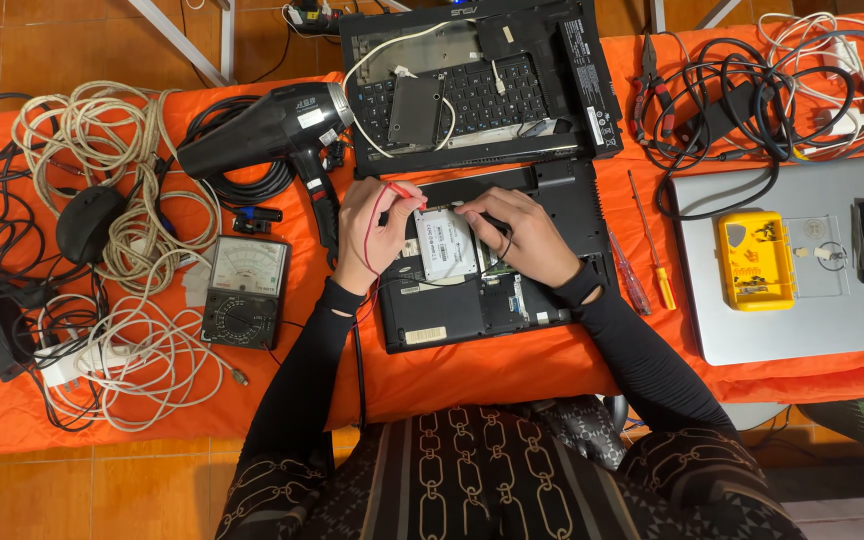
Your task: Replacing or inspecting components inside a laptop computer, including the hard drive and memory.
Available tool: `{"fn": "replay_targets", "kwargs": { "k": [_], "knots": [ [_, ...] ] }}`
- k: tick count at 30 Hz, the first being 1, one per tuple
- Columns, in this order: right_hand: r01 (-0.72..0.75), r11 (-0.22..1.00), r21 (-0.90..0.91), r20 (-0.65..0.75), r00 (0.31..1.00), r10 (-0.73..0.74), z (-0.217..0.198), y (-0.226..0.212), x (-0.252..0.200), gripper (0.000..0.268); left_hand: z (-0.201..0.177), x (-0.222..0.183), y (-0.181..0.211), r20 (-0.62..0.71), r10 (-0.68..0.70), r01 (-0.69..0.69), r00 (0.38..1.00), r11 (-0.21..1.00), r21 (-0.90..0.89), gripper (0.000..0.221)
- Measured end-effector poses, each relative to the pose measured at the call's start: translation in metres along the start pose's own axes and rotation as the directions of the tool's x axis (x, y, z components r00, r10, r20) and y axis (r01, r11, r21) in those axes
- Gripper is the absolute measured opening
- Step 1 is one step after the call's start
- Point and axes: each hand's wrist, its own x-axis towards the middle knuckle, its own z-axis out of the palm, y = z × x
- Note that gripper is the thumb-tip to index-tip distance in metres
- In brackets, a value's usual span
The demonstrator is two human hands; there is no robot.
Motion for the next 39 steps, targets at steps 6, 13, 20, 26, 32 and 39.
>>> {"fn": "replay_targets", "kwargs": {
  "k": [6,13,20,26,32,39],
  "knots": [
    [-0.007,1.0,0.0,0.001,1.0,0.007,-0.0005,-0.0005,0.0001,0.019,-0.0037,0.0021,0.0009,0.008,-0.012,0.012,1.0,1.0,0.02,0.01],
    [0.062,0.998,-0.02,-0.004,0.998,-0.062,-0.0014,-0.0009,0.0002,0.018,-0.0046,0.0028,0.0023,0.011,-0.014,0.014,1.0,1.0,0.006,0.01],
    [0.048,0.998,-0.038,0.009,0.999,-0.048,-0.001,-0.0012,0.0002,0.018,-0.0026,0.001,-0.0003,0.012,-0.004,0.004,1.0,1.0,0.018,0.01],
    [0.036,0.999,-0.035,0.021,0.999,-0.035,-0.0022,0.0012,0.0004,0.019,-0.0035,0.0028,-0.0009,0.019,-0.026,0.025,0.999,1.0,0.003,0.01],
    [-0.009,1.0,0.022,0.047,0.999,0.008,-0.0028,0.0006,-0.003,0.019,-0.0041,0.0001,-0.0008,0.02,0.005,-0.005,1.0,1.0,0.021,0.006],
    [-0.023,0.999,0.031,0.027,0.999,0.022,-0.0024,-0.0003,-0.0026,0.016,-0.0031,0.0,-0.0009,0.008,-0.015,0.016,1.0,0.999,-0.029,0.005]
  ]
}}
